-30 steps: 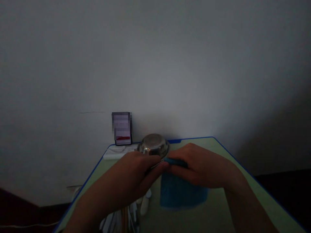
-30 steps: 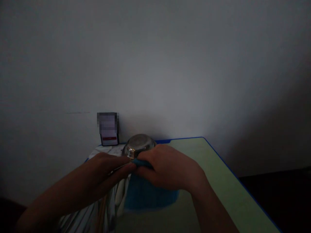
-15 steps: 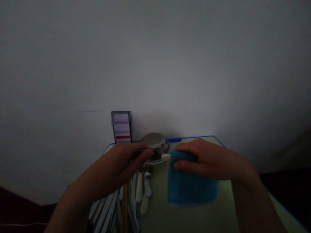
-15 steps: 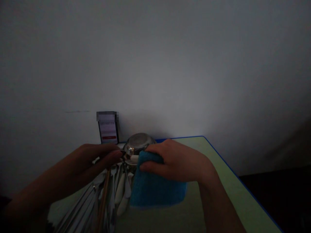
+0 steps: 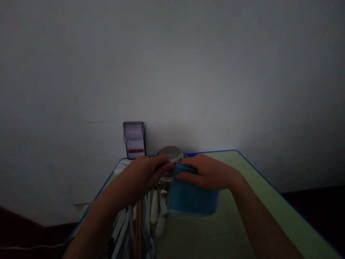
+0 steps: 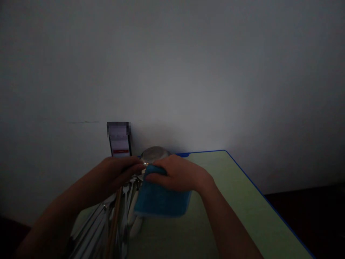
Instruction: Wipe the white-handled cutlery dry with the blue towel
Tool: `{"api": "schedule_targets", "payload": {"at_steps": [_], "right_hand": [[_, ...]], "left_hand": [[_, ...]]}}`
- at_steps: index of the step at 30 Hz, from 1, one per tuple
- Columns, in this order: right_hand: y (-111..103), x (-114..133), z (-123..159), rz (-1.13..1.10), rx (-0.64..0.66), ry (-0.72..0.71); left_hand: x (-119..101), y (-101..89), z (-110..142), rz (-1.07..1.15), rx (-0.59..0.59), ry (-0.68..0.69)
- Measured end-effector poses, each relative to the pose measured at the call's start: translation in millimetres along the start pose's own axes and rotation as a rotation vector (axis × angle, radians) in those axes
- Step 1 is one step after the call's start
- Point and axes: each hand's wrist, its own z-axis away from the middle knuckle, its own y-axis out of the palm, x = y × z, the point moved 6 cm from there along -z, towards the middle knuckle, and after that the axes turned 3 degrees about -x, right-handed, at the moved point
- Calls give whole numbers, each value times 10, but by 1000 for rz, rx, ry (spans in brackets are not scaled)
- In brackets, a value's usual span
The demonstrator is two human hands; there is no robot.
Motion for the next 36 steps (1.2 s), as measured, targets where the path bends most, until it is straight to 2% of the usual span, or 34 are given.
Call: {"api": "schedule_targets", "payload": {"at_steps": [6,14,19,24,29,36], "right_hand": [[-19,-135,81,-164,105,81],[-82,-245,181,-309,104,134],[-94,-243,205,-318,94,152],[-54,-154,135,-307,109,115],[-28,-63,65,-186,67,45],[-68,-150,160,-253,120,100]], "left_hand": [[162,-70,57,88,-63,-4],[208,-77,84,227,-136,14],[153,-45,119,315,-87,53],[46,-97,98,244,-197,95],[-32,-68,48,217,-189,124],[105,-182,121,232,-207,75]]}}
